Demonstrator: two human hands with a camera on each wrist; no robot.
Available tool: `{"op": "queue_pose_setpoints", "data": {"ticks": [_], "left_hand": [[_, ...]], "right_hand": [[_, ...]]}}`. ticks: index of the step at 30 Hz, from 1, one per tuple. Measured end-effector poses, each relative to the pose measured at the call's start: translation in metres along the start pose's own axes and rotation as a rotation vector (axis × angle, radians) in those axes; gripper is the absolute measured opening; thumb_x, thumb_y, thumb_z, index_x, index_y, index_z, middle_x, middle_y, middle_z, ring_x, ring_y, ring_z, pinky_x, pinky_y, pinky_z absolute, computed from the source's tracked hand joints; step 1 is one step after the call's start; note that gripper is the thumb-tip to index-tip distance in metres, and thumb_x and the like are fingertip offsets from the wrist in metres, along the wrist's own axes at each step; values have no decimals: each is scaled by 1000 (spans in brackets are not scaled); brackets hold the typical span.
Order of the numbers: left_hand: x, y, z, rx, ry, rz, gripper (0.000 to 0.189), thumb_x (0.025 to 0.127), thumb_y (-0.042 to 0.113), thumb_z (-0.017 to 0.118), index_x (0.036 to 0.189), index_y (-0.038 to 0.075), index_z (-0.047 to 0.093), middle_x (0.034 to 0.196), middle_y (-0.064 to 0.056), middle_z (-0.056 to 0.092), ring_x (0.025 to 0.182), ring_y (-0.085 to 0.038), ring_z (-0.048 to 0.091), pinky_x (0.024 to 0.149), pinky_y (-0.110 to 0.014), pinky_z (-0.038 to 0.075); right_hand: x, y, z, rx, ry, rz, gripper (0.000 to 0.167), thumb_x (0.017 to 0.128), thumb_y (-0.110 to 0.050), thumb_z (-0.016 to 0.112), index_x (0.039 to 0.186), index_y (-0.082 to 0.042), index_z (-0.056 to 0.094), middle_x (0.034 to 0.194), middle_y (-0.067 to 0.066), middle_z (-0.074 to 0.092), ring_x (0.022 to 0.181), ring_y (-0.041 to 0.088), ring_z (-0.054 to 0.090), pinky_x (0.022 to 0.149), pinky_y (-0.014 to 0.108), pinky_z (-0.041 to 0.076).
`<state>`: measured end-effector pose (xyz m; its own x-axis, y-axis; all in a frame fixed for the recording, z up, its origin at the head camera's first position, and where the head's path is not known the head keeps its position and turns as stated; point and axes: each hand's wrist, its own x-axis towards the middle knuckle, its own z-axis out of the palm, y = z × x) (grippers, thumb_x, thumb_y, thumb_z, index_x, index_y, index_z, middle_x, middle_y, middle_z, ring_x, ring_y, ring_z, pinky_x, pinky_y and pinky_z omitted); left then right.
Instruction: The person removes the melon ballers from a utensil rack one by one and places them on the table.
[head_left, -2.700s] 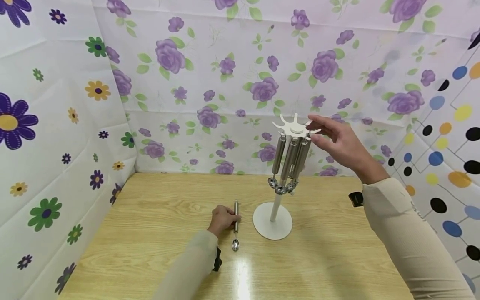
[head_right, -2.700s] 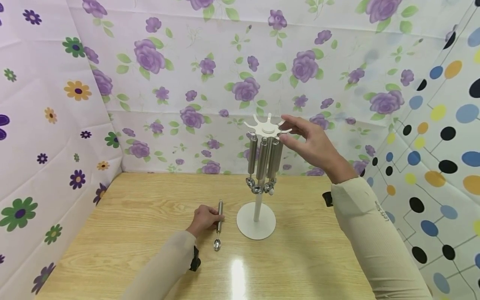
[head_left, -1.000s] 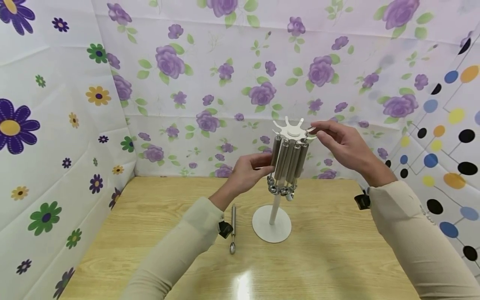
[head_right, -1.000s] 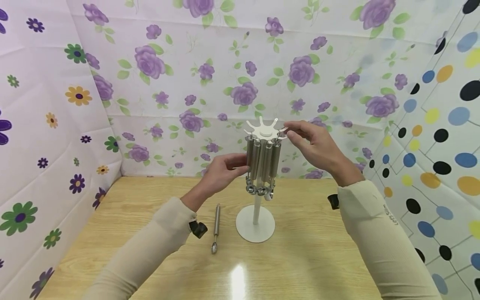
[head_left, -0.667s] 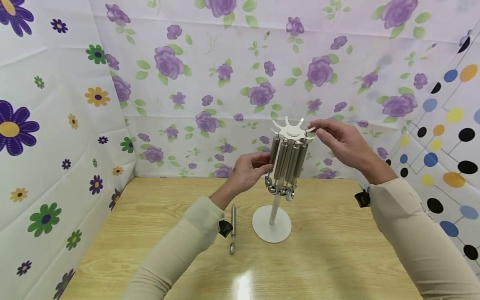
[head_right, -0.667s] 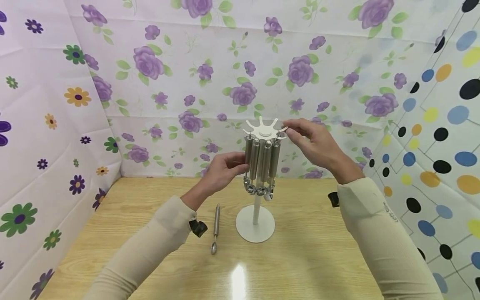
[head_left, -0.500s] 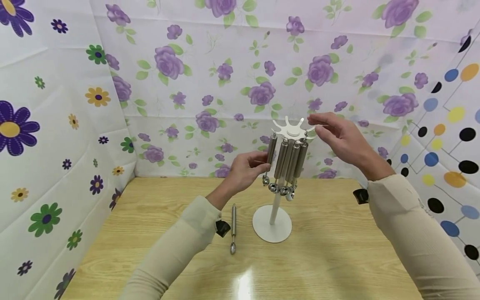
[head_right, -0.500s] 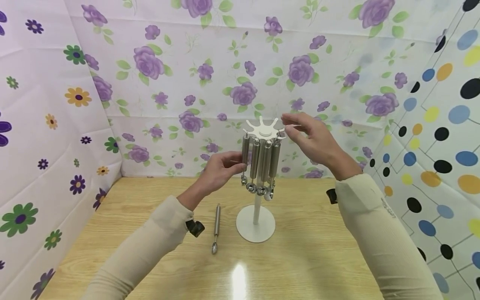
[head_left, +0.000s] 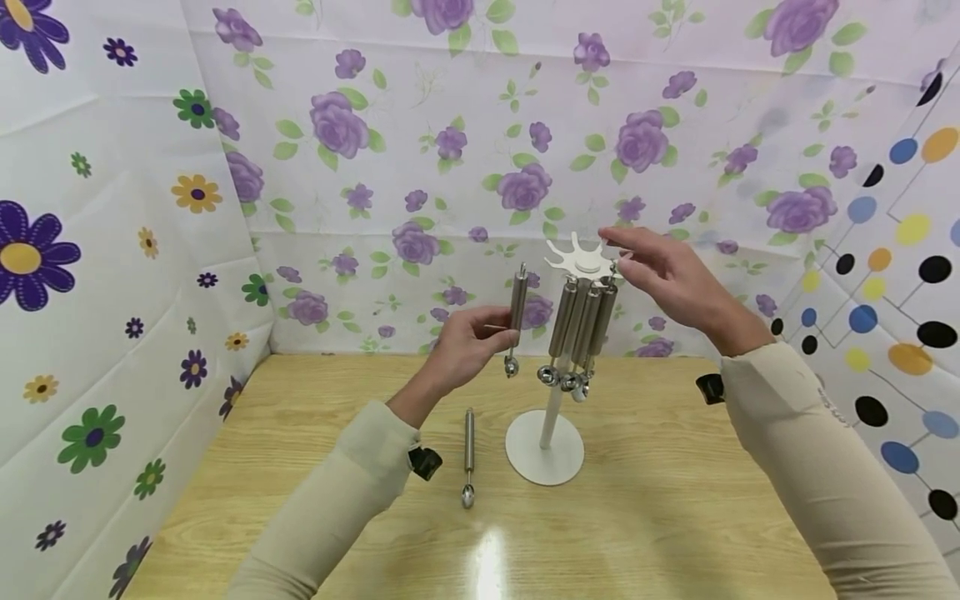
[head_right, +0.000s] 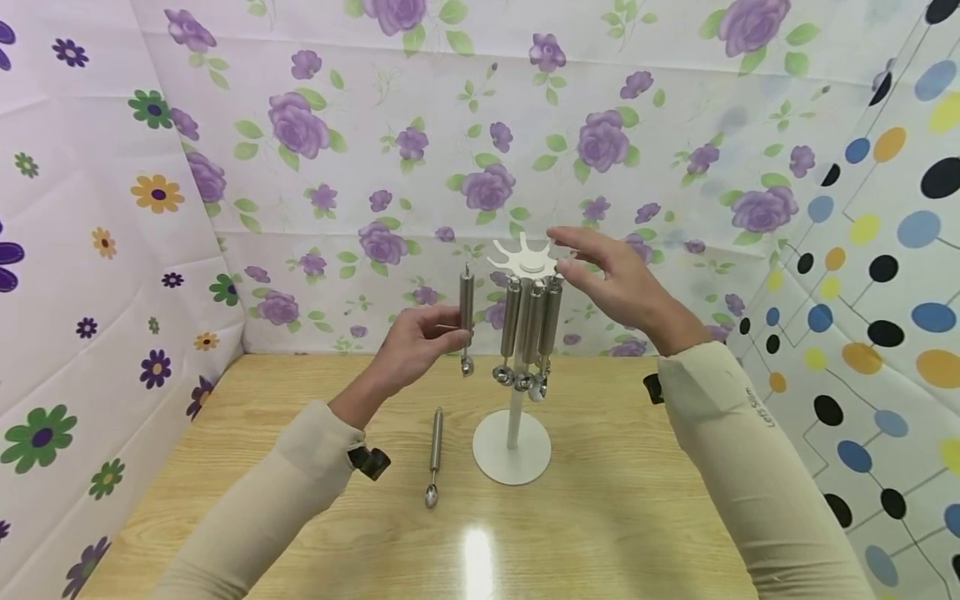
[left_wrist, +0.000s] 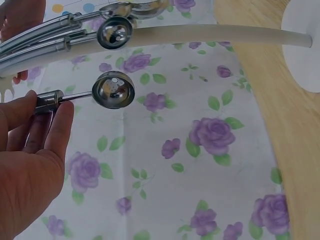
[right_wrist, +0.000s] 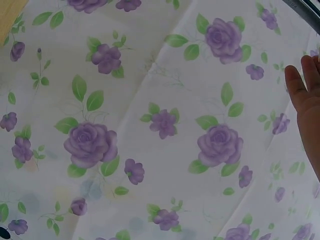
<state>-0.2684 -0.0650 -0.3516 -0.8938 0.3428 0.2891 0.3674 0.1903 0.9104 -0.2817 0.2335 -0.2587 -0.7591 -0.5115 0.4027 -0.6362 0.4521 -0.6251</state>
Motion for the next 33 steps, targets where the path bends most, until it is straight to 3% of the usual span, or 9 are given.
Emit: {"op": "queue_pose_setpoints", "data": {"ticks": [7,9,13,18,24,28,33], "left_hand": [[-16,-24,-6,-36,7,-51,33,97,7,67,129,0,66,117,-18,68,103,-28,69,88,-38,58],[-20,-32,-6,-47,16,-58,32,96,6,67,127,-1,66,116,-19,69,101,-29,70,87,-37,58],[-27,-46,-4,-69,32,-101,31,95,5,68,126,-1,67,113,-17,70,99,-28,70,85,-36,59],[-35,-60,0,-80,43,-136,32,95,5,68,126,-2,67,113,-17,70,99,-28,70,86,-37,59],[-44,-76,2,-82,64,-172,31,93,4,70,124,-1,68,112,-17,70,96,-28,70,82,-35,60],[-50,-85,2,-98,78,-186,30,93,3,70,123,-4,68,110,-18,70,95,-29,70,80,-35,60],[-59,-96,3,-142,88,-254,31,94,3,70,124,-6,66,112,-20,68,98,-30,69,82,-35,60]], "right_hand": [[-4,4,3,-16,31,-37,48,107,-16,47,153,-9,41,155,13,40,140,34,38,105,21,39],[-5,5,3,-14,44,-59,47,106,-13,47,153,-9,42,154,13,40,139,34,39,103,16,37],[-7,7,5,-11,67,-101,47,105,-6,47,151,-6,43,152,17,42,137,33,40,103,16,36],[-8,9,5,17,89,-89,48,104,-8,50,151,-7,44,150,16,44,135,26,42,102,16,39],[-10,7,6,3,108,-59,48,103,-11,53,150,-12,47,148,12,47,135,30,43,103,16,38],[-10,8,7,-1,122,-64,49,102,-9,56,150,-8,47,147,15,47,134,31,44,105,17,37],[-10,9,9,2,146,-65,49,100,-5,59,147,-5,49,143,15,50,131,16,46,107,19,37]]}}
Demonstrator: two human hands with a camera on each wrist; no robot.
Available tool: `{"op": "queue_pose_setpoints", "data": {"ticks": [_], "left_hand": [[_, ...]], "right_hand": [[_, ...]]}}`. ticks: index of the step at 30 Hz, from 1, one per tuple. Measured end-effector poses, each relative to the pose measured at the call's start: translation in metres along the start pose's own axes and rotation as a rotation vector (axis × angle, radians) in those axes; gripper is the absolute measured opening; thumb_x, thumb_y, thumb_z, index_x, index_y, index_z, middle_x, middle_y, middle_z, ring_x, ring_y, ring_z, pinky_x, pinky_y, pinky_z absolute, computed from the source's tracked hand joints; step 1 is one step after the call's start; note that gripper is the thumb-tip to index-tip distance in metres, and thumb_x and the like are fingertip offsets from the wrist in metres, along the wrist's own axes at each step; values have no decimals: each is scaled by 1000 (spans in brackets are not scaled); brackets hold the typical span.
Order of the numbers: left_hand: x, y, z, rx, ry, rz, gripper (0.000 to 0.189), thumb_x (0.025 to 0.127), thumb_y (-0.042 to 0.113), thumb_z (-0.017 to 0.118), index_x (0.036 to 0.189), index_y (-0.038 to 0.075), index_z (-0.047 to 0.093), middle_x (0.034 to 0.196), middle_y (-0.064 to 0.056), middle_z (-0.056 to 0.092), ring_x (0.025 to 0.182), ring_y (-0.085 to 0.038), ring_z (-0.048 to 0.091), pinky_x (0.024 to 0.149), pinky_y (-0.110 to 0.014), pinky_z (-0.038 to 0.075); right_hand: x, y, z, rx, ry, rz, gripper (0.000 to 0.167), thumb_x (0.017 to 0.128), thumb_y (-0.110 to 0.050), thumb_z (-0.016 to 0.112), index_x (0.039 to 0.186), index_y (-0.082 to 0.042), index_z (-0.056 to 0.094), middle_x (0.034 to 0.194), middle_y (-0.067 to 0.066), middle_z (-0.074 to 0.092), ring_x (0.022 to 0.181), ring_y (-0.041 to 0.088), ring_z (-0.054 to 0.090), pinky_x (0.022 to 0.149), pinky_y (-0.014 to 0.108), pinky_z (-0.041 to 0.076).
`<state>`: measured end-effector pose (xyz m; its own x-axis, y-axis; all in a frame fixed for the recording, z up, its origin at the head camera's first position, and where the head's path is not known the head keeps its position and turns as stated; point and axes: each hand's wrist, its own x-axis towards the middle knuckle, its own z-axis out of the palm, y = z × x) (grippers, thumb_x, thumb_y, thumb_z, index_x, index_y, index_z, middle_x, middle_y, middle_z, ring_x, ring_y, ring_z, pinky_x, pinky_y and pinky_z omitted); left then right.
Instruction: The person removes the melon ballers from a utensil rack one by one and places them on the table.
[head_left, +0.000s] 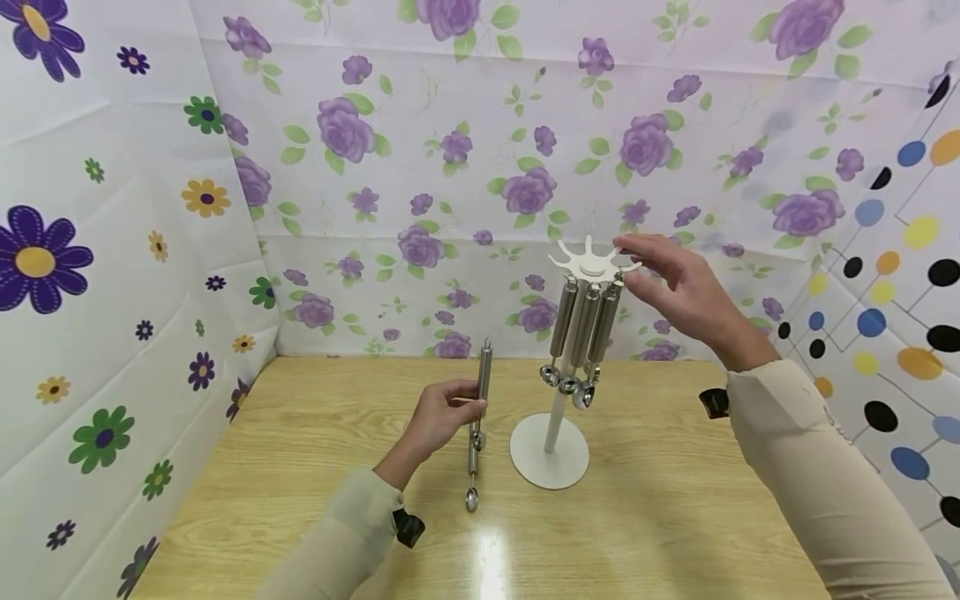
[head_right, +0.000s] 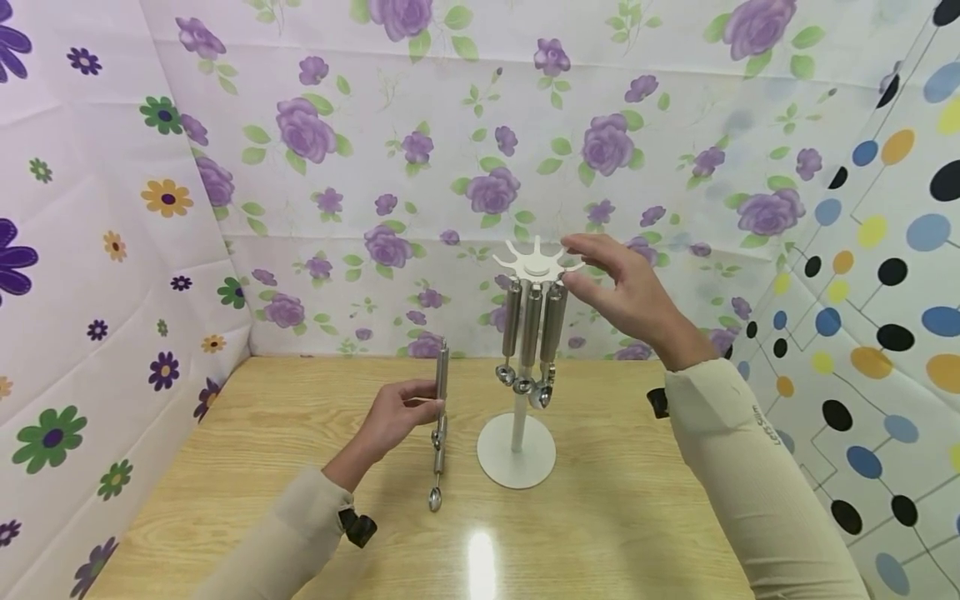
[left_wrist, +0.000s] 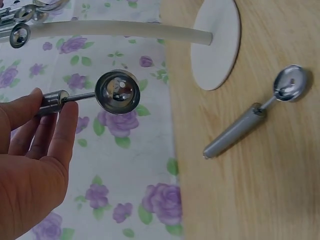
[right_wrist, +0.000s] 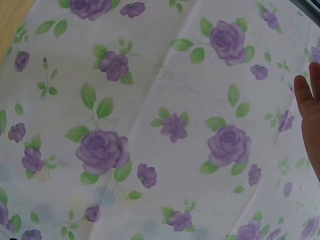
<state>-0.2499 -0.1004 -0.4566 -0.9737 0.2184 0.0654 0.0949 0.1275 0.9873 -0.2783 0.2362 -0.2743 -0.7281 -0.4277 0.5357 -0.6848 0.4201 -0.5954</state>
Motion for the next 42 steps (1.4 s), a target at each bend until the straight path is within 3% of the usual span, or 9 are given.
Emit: {"op": "queue_pose_setpoints", "data": {"ticks": [4,10,19,27,35,42], "left_hand": [[-5,-11,-1,-13,11,-27,31,94,3,69,123,-6,66,111,-19,68,99,-30,68,83,-35,60],[-10,-19,-2,-17,24,-40,31,94,3,70,123,-7,66,109,-20,68,98,-32,69,83,-36,60],[-13,-27,-10,-34,48,-63,31,92,2,71,121,-7,67,105,-17,69,98,-34,69,81,-34,60],[-15,-34,-14,-33,66,-89,30,92,0,71,120,-6,68,105,-16,69,101,-39,67,82,-36,60],[-20,-37,-16,-18,64,-100,30,93,0,70,121,-8,66,107,-19,67,98,-34,69,83,-36,60],[-22,-44,-17,-2,110,-108,28,90,-1,72,117,-8,68,102,-17,68,90,-31,70,78,-36,61]], "right_hand": [[0,1,2,-22,27,-10,47,97,-4,64,143,-5,53,139,15,53,123,4,48,106,19,38],[3,2,1,-8,45,-56,48,92,2,68,139,1,56,134,14,55,122,9,50,106,18,39],[6,0,-4,34,-58,-61,51,99,-5,58,149,-8,48,149,12,45,137,13,40,113,25,33],[11,0,-5,43,-144,-80,53,101,-9,49,153,-8,40,159,8,34,146,20,29,115,29,30],[14,0,-4,17,-171,-64,54,100,-12,50,154,-11,40,158,8,36,146,24,30,116,39,30],[15,-1,-4,31,-165,-55,55,100,-11,51,153,-11,41,158,9,36,145,28,30,114,49,29]]}}
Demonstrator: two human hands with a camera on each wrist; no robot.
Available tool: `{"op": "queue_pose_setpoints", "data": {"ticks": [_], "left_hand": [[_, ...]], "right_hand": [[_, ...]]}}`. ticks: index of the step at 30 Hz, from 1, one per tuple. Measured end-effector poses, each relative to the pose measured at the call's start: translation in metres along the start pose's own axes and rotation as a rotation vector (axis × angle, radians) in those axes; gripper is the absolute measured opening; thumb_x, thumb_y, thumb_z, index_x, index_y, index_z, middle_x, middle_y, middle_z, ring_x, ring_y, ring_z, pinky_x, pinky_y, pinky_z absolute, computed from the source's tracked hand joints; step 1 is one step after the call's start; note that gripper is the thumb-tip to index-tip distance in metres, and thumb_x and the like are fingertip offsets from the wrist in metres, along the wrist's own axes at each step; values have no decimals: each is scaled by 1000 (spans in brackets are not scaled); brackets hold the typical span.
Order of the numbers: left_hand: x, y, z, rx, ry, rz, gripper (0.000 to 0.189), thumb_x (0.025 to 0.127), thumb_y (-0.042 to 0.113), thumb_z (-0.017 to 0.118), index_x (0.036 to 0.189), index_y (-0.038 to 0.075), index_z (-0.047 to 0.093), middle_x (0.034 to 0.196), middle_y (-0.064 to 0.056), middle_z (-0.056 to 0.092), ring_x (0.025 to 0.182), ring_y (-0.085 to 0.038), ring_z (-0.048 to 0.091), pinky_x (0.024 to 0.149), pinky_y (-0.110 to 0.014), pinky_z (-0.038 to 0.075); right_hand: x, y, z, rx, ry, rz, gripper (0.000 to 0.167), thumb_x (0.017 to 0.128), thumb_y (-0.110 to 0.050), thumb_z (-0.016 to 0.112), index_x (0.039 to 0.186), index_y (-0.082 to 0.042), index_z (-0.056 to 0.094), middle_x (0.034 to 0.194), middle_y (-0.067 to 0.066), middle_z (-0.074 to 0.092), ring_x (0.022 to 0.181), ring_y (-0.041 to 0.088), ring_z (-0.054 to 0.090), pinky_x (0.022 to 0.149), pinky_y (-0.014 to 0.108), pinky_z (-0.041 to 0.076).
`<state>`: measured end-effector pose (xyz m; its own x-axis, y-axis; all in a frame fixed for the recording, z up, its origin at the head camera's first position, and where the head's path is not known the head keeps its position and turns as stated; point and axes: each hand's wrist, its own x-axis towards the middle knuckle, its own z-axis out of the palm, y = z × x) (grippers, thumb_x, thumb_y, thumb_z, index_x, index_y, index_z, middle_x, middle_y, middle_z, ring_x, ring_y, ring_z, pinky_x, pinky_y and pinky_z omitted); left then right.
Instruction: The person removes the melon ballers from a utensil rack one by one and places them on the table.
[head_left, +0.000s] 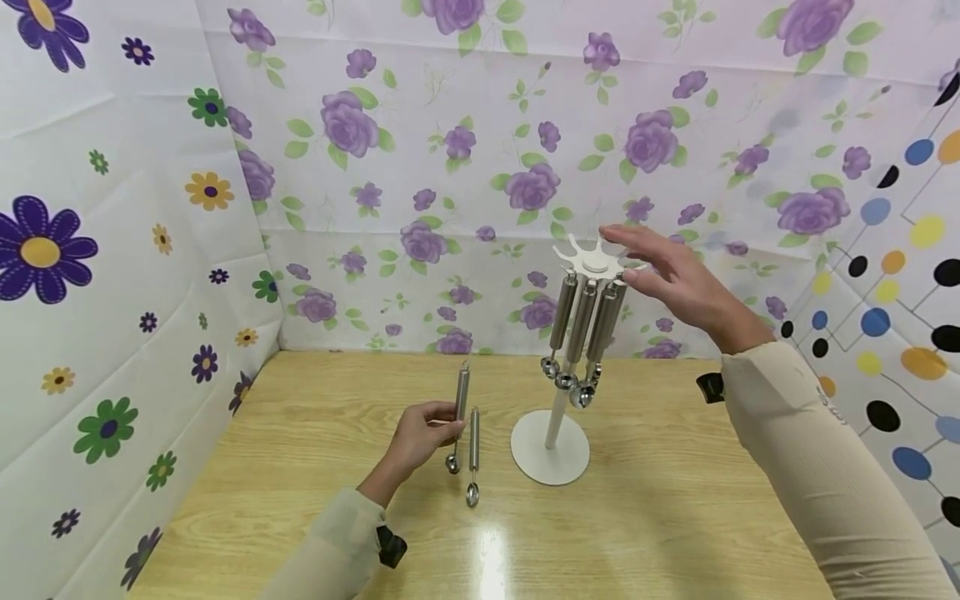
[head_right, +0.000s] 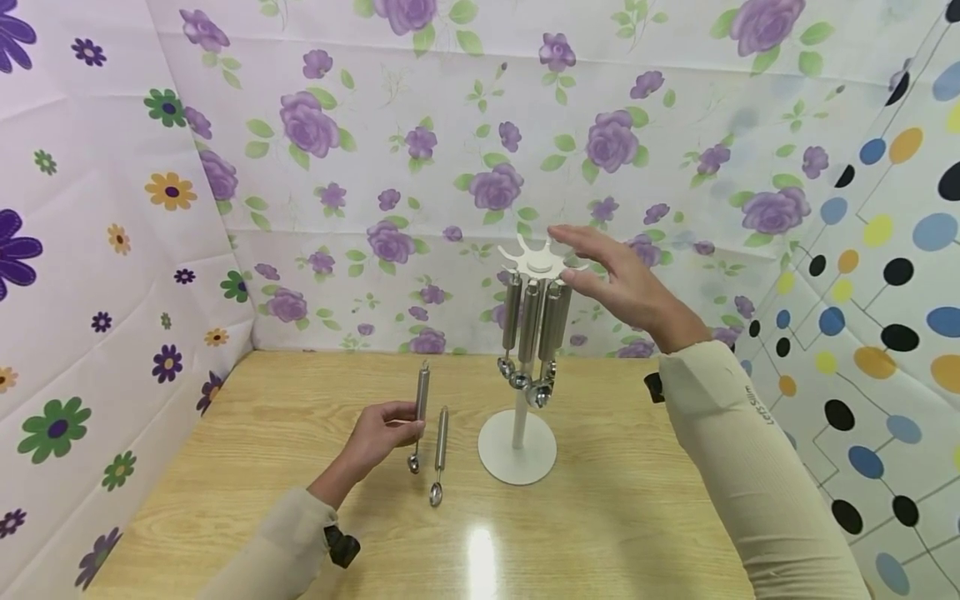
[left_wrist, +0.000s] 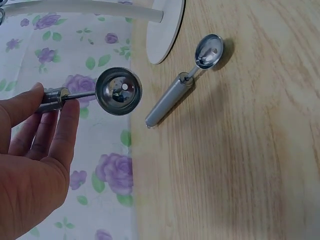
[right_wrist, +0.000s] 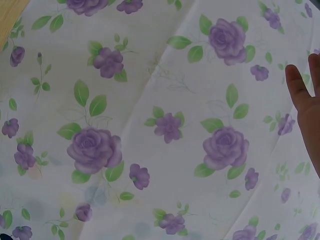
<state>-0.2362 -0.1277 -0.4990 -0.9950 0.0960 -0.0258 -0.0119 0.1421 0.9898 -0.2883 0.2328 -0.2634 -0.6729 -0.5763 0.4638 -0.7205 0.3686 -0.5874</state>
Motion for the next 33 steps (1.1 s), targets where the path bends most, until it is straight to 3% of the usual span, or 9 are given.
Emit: {"op": "queue_pose_setpoints", "data": {"ticks": [7,21,33], "left_hand": [[0,-8,0,-4,38,-37,25,88,-3,74,112,-8,67,97,-15,66,83,-23,70,74,-35,61],[-1,-29,-4,39,90,-102,28,88,1,76,112,-8,66,99,-16,64,79,-18,67,73,-35,61],[-1,-50,-9,84,111,-186,26,88,4,76,109,-7,66,97,-14,65,77,-18,67,68,-32,61]], "right_hand": [[2,1,0,-13,0,5,55,99,-14,52,153,-8,41,156,12,35,143,33,30,113,61,26],[1,0,1,-79,43,89,61,98,-25,62,153,-9,41,151,13,38,136,34,37,111,60,29],[-6,-3,0,-79,75,101,58,98,-20,63,152,-9,43,148,12,41,133,33,39,113,53,30]]}}
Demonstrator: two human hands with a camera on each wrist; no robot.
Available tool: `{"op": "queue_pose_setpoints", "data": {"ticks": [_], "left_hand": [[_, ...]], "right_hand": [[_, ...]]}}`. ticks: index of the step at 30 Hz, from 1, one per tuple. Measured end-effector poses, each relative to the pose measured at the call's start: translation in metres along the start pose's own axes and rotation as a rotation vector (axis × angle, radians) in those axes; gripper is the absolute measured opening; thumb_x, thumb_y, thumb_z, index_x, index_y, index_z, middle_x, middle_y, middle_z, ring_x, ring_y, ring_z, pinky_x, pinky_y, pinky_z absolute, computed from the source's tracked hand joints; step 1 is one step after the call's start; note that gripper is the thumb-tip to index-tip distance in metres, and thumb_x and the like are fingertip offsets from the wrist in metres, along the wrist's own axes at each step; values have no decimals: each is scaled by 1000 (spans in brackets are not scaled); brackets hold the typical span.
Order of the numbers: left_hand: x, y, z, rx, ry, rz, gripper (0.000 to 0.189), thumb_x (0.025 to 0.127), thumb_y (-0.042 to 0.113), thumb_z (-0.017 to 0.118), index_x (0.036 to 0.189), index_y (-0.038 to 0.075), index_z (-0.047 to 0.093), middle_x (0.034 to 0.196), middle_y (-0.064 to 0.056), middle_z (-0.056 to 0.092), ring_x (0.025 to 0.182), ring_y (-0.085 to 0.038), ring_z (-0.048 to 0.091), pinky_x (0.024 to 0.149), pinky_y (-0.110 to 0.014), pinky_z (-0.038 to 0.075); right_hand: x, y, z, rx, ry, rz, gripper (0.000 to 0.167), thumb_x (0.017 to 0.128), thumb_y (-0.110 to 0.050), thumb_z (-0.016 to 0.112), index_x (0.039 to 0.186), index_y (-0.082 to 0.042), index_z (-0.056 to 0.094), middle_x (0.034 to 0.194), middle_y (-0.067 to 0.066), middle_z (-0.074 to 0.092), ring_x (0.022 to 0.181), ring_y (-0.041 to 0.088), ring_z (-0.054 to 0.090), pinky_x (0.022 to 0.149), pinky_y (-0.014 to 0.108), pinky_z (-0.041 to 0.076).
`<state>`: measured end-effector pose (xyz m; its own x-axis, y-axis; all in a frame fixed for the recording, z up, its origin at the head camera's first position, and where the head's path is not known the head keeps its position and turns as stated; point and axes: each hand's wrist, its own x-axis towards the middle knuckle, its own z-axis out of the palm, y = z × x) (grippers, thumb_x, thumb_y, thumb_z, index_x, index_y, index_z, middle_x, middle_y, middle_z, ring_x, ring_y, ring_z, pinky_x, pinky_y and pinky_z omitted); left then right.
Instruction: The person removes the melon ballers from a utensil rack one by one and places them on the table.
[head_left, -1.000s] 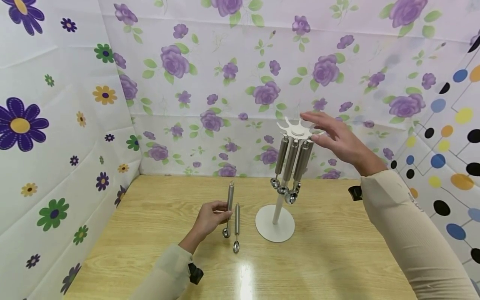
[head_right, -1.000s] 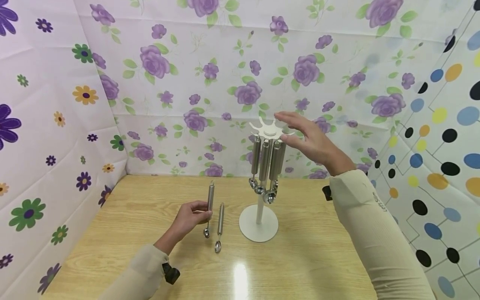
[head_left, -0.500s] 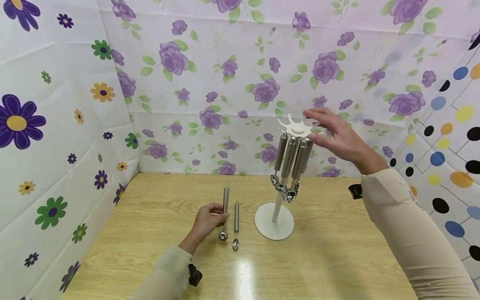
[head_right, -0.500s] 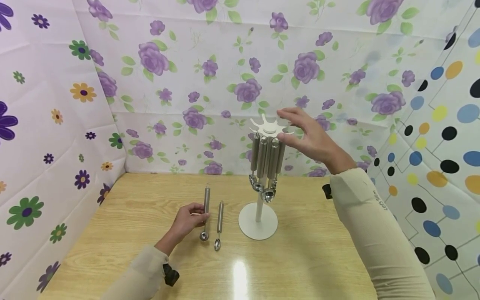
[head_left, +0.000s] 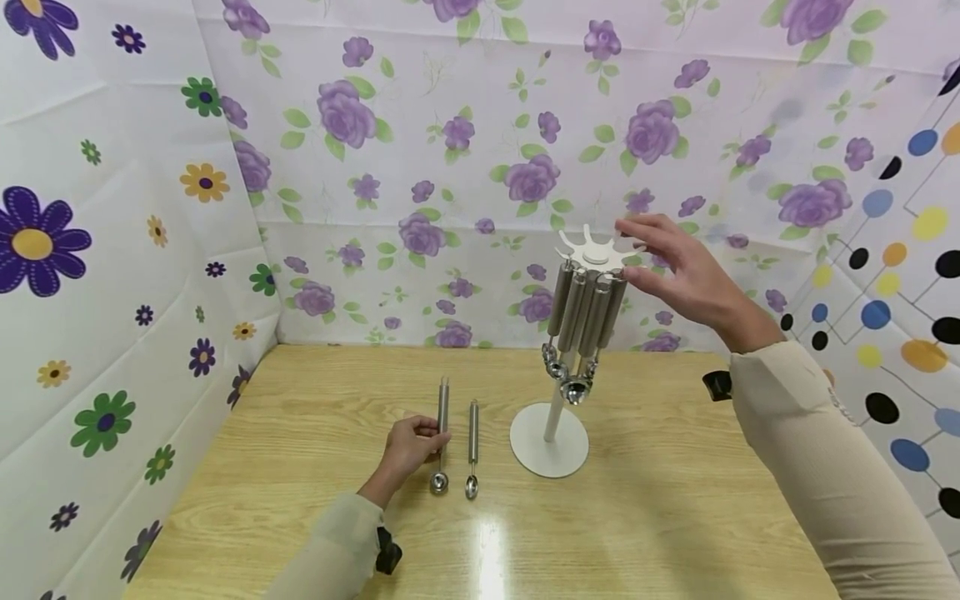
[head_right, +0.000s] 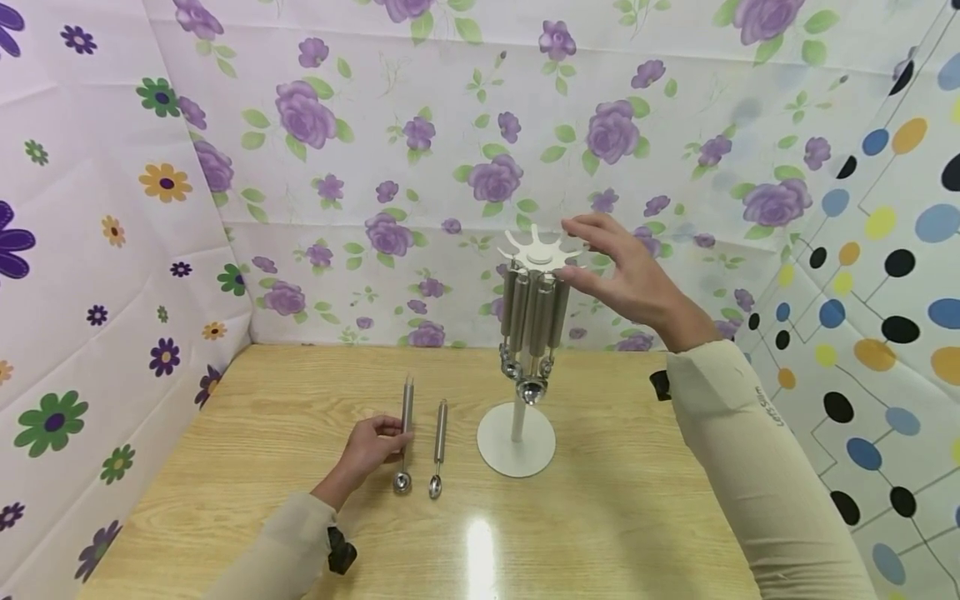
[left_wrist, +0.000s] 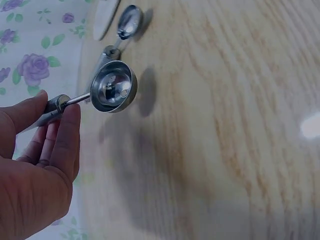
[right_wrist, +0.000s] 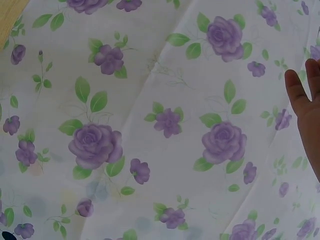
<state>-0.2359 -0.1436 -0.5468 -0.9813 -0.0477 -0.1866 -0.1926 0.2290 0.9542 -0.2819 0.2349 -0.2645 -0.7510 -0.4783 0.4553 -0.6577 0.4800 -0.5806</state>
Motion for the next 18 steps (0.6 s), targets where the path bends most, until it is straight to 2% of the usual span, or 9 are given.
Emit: {"op": "queue_pose_setpoints", "data": {"ticks": [3,9,16,18], "left_hand": [[2,-5,1,22,8,-13,25,88,4,77,108,-7,66,94,-14,66,76,-18,67,67,-32,61],[6,-10,5,30,29,-61,24,87,5,78,105,-7,66,89,-12,66,71,-17,67,67,-33,61],[9,-15,7,83,32,-97,19,88,5,77,101,-6,68,87,-11,70,69,-14,65,65,-30,60],[10,-15,8,94,32,-108,19,88,5,77,101,-6,69,87,-11,70,69,-14,66,64,-29,60]], "right_hand": [[-3,1,-1,-2,3,-15,56,100,-22,60,152,-9,43,149,12,41,133,33,39,115,47,30],[-8,4,-1,-14,33,-72,51,102,-17,55,151,-6,44,148,16,42,131,26,42,109,17,31],[-12,5,-2,-24,62,-80,50,100,-12,55,149,-6,47,145,14,46,129,22,44,107,15,32],[-13,6,-2,-24,72,-82,48,101,-11,54,148,-5,48,144,14,46,128,17,44,106,15,33]]}}
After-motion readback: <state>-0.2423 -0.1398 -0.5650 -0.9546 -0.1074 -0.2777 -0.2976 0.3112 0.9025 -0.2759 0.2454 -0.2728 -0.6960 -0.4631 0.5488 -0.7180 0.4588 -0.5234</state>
